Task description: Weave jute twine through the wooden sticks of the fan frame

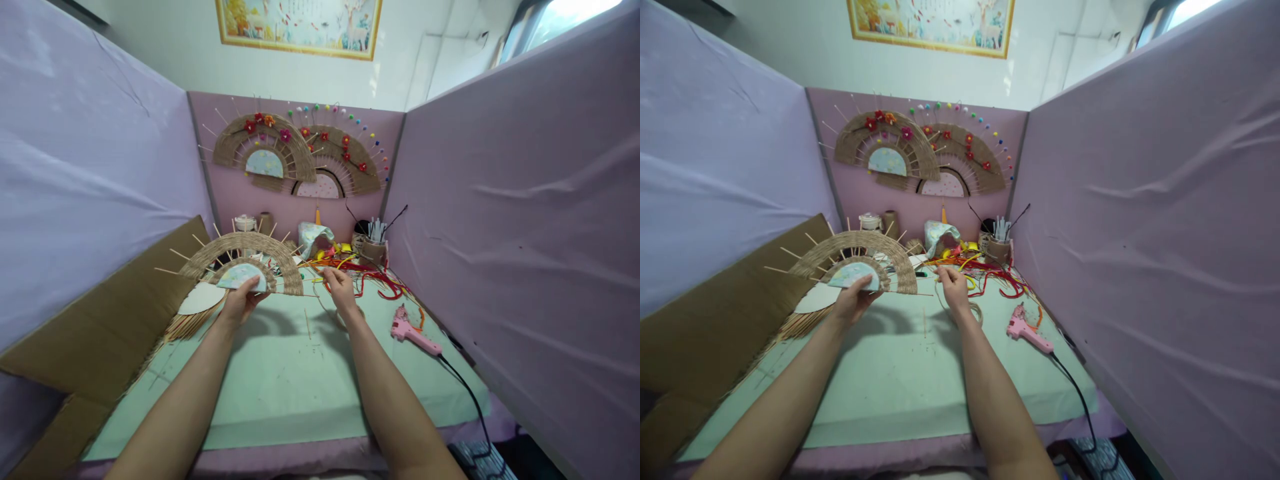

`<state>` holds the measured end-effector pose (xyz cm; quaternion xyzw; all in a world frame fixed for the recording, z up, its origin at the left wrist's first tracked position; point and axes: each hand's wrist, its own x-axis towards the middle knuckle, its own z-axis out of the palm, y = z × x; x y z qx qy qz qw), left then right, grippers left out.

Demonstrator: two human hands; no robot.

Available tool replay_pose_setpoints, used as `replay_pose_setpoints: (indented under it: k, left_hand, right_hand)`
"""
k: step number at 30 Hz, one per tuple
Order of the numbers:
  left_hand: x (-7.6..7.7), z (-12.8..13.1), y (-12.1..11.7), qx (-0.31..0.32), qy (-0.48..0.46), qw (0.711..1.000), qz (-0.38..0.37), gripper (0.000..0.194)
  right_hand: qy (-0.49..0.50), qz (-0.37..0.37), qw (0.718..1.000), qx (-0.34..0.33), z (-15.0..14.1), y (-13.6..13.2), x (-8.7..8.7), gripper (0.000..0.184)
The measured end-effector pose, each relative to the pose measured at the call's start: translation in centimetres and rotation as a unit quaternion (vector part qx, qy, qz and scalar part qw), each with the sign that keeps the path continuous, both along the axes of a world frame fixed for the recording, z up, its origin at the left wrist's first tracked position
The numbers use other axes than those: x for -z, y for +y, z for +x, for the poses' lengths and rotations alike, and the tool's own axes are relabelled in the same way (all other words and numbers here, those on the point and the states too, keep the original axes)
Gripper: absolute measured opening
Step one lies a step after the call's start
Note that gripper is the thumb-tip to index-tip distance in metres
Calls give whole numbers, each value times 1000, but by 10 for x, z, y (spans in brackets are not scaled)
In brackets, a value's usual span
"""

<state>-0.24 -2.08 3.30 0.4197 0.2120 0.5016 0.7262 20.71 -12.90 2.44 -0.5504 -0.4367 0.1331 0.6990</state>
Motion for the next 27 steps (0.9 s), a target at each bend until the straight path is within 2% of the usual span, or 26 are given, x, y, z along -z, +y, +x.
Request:
replay_pose_setpoints:
  k: [5,10,15,21,27]
  left_hand:
    - [2,0,2,6,-15,1000,-15,23]
    - [2,1,0,5,-24,1000,-18,22]
    - [2,1,1,13,-26,999,-23,20]
    - [2,2,0,20,-36,999,-31,20]
    - [1,3,-3,19,-28,999,-17,21]
  right_hand:
    - [26,-13,999,-45,0,5,6,37]
    - [149,-45,979,-134,3,8,12,34]
    - [228,-41,958,-171,2,10,10,33]
    - [217,-38,955,-198,-2,10,9,33]
    - [187,-52,962,-192,-4,7,9,35]
